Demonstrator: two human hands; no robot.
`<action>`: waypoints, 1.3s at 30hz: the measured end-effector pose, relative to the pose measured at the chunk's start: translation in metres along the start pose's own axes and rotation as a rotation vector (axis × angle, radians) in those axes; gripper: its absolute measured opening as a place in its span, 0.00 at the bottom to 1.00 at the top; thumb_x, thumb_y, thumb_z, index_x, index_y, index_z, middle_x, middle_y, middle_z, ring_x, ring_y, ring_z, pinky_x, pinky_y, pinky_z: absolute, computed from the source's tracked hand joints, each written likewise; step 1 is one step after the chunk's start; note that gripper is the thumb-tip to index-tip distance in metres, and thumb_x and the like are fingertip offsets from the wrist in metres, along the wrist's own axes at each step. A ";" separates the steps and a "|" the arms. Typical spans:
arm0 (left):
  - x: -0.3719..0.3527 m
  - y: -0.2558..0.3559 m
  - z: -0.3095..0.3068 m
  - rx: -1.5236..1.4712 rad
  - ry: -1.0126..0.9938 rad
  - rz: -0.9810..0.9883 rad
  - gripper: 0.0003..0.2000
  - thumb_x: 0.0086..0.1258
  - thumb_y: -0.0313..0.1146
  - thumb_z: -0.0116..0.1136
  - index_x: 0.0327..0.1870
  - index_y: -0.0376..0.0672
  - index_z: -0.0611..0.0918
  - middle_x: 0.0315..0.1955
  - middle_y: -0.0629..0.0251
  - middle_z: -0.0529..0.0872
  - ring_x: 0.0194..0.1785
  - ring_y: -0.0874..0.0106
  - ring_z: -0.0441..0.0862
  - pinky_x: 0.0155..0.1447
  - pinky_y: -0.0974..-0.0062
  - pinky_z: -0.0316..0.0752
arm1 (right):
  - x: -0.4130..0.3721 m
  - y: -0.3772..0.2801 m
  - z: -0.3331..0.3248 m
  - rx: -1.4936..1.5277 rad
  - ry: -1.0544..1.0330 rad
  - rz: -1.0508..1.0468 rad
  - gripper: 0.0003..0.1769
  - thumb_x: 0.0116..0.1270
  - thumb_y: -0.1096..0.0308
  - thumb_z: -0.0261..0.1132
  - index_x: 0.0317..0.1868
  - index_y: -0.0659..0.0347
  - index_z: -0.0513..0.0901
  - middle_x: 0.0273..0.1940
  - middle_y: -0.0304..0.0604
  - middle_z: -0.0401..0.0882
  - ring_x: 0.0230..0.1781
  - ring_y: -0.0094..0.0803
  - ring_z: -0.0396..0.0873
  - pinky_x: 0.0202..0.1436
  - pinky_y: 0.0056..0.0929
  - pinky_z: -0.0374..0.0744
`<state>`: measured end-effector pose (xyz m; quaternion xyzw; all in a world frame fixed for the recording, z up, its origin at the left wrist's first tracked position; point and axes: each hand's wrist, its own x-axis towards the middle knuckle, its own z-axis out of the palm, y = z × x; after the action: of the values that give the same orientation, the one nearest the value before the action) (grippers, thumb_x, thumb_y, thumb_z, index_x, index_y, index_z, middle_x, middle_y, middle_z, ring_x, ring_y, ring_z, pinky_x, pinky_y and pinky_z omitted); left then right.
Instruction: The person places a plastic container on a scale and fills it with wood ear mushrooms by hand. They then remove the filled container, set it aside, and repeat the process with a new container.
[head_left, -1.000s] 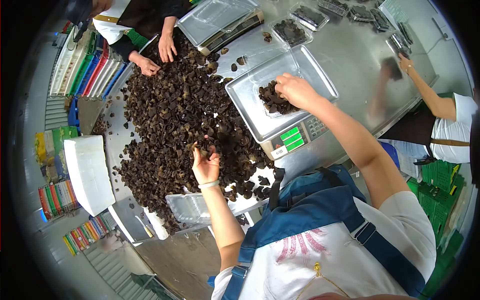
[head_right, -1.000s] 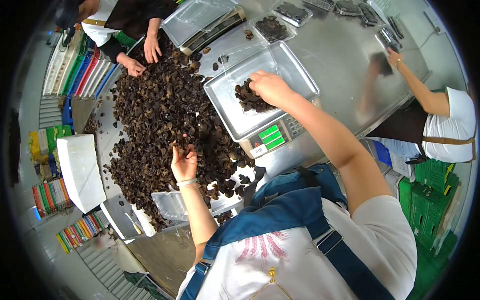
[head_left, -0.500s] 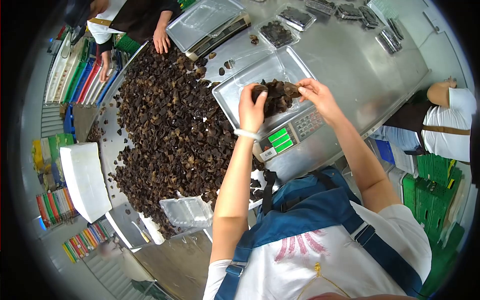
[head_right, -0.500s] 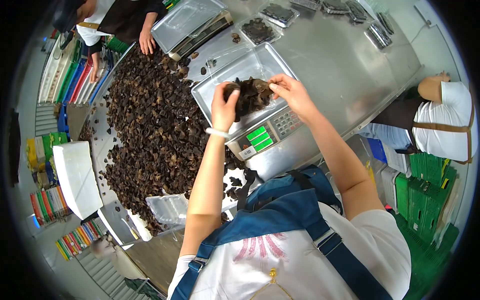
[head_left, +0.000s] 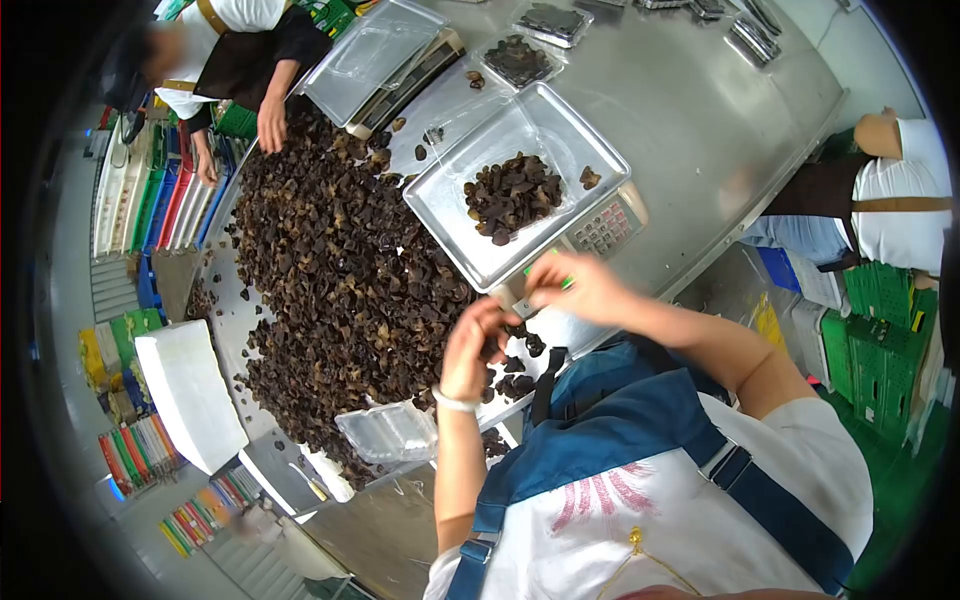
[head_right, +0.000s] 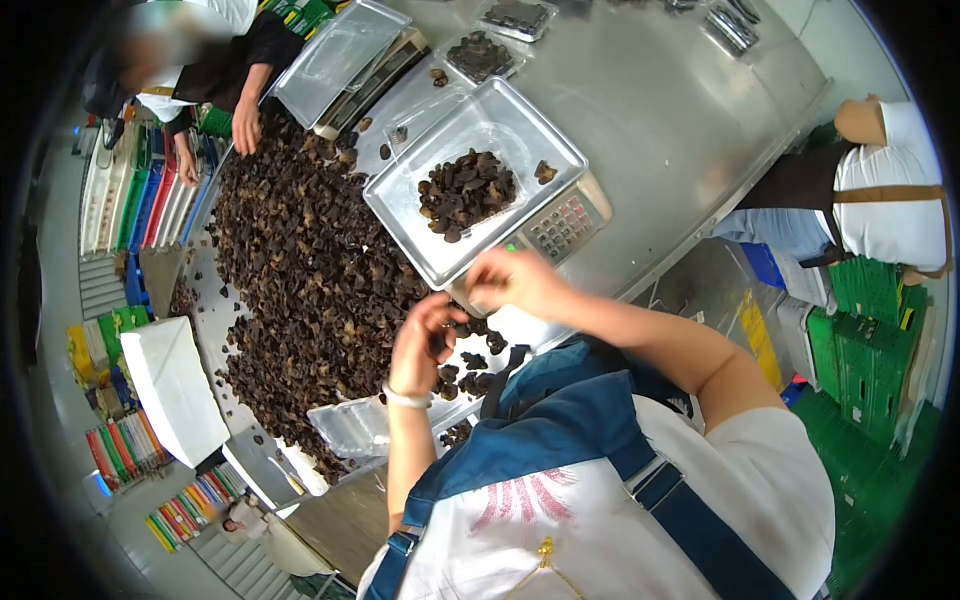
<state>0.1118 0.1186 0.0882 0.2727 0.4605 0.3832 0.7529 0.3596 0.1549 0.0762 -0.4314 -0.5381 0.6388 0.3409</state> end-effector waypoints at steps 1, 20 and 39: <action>-0.015 -0.018 -0.003 -0.077 0.021 -0.080 0.19 0.82 0.40 0.58 0.67 0.39 0.75 0.40 0.65 0.85 0.33 0.80 0.77 0.30 0.83 0.68 | -0.002 -0.005 0.021 -0.087 -0.180 0.048 0.12 0.71 0.63 0.71 0.48 0.59 0.82 0.47 0.38 0.86 0.44 0.30 0.84 0.51 0.32 0.82; -0.084 -0.081 -0.104 -0.306 0.522 0.110 0.09 0.82 0.42 0.60 0.50 0.48 0.80 0.40 0.69 0.85 0.40 0.74 0.81 0.41 0.75 0.75 | 0.065 0.073 -0.146 -0.957 0.368 -0.191 0.14 0.60 0.77 0.68 0.47 0.57 0.83 0.46 0.48 0.82 0.43 0.50 0.83 0.52 0.40 0.83; -0.062 -0.075 -0.103 -0.853 0.137 0.121 0.22 0.86 0.54 0.45 0.58 0.46 0.81 0.54 0.64 0.87 0.52 0.65 0.86 0.54 0.64 0.82 | 0.056 0.018 0.160 -0.566 -0.489 -0.474 0.19 0.61 0.61 0.73 0.52 0.56 0.85 0.46 0.41 0.85 0.54 0.44 0.80 0.58 0.42 0.80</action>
<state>0.0263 0.0317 0.0170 -0.0621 0.2931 0.5996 0.7421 0.1907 0.1386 0.0557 -0.2084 -0.8408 0.4539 0.2090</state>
